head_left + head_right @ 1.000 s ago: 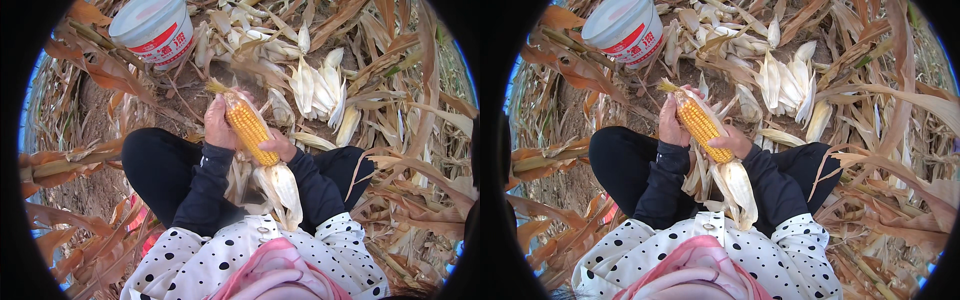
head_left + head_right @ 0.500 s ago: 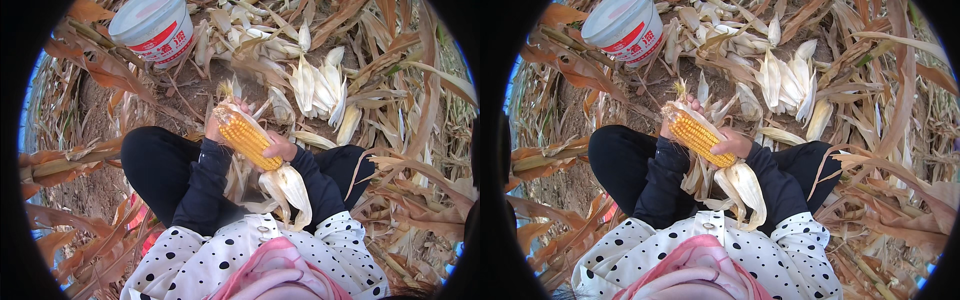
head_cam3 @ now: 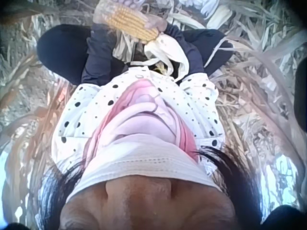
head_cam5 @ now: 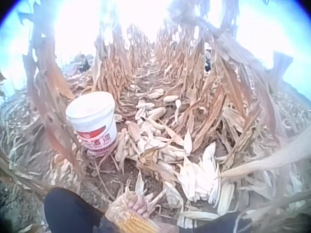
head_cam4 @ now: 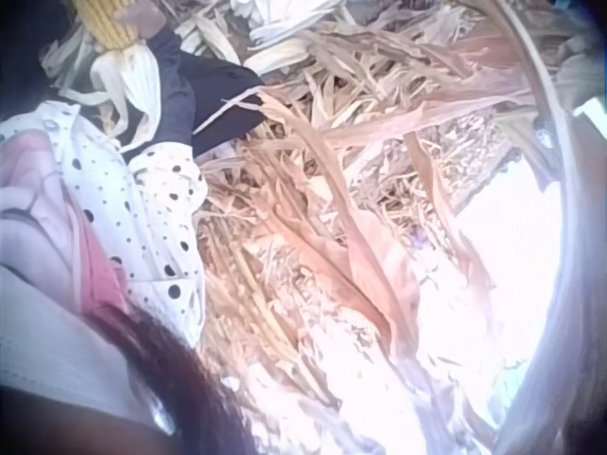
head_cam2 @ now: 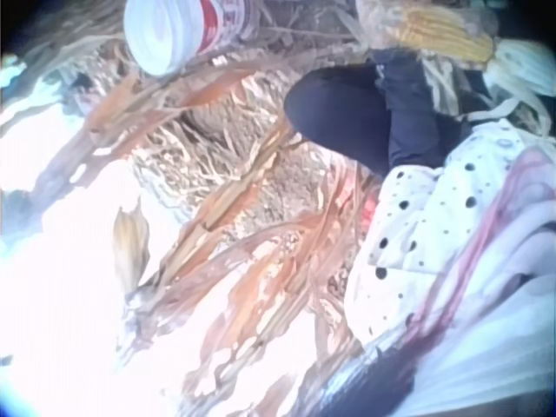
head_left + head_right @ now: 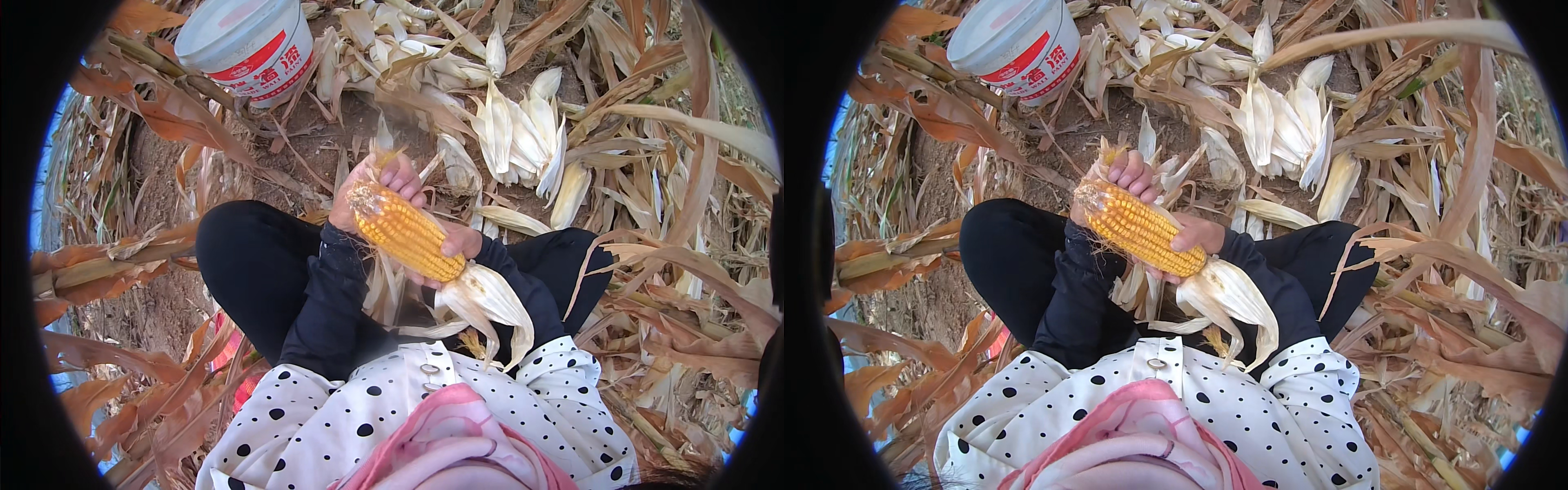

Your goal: The person sits on the ground in a cornfield and shucks corn cobs by hand. They peel back the dry husks to reveal the kernels, discard the husks onto the ground, and place the shucked corn into a white bucket nearby.

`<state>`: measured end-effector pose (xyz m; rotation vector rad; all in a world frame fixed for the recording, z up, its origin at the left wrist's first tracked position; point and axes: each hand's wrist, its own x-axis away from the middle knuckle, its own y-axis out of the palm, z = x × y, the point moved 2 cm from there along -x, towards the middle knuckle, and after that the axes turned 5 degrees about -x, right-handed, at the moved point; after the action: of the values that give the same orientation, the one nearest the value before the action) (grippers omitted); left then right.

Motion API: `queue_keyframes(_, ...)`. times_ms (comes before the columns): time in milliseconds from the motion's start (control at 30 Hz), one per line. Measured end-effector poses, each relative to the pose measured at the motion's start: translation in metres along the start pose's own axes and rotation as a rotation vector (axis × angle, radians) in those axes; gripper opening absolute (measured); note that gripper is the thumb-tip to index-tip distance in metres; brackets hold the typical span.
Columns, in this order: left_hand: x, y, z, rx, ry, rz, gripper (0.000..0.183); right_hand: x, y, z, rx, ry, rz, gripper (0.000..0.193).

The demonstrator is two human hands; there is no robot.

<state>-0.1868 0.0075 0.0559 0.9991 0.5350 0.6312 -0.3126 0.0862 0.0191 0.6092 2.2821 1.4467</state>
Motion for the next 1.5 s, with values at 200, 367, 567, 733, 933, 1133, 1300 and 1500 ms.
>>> queue_keyframes(200,-0.001,-0.010,-0.001,0.026,0.018,-0.018,0.028,0.001,0.002,-0.001,-0.017,-0.013,0.026,0.074)
queue_keyframes(367,-0.003,-0.008,0.000,-0.093,0.021,0.132,0.046,0.002,-0.001,0.000,-0.026,-0.020,0.051,0.074)
queue_keyframes(567,-0.004,-0.011,0.000,-0.071,-0.023,-0.034,0.059,0.001,-0.005,0.004,-0.051,0.010,0.031,0.071)
queue_keyframes(733,0.001,-0.026,0.006,-0.015,-0.035,0.304,0.058,0.000,-0.017,-0.003,0.228,-0.116,0.224,0.073)
queue_keyframes(933,0.004,-0.034,0.020,-0.133,0.267,0.642,0.052,-0.008,-0.020,-0.008,1.024,-0.284,0.647,0.076)
queue_keyframes(1133,0.002,-0.022,0.015,-0.065,0.277,0.674,0.053,-0.013,-0.020,-0.002,0.804,-0.493,0.808,0.056)
queue_keyframes(1300,0.013,-0.038,0.058,0.029,0.384,0.474,0.056,0.018,-0.023,-0.039,0.192,-0.754,0.927,0.042)
queue_keyframes(1500,0.013,-0.037,0.052,-0.061,0.424,0.669,0.056,0.046,-0.029,-0.074,-0.007,-1.030,0.895,0.047)
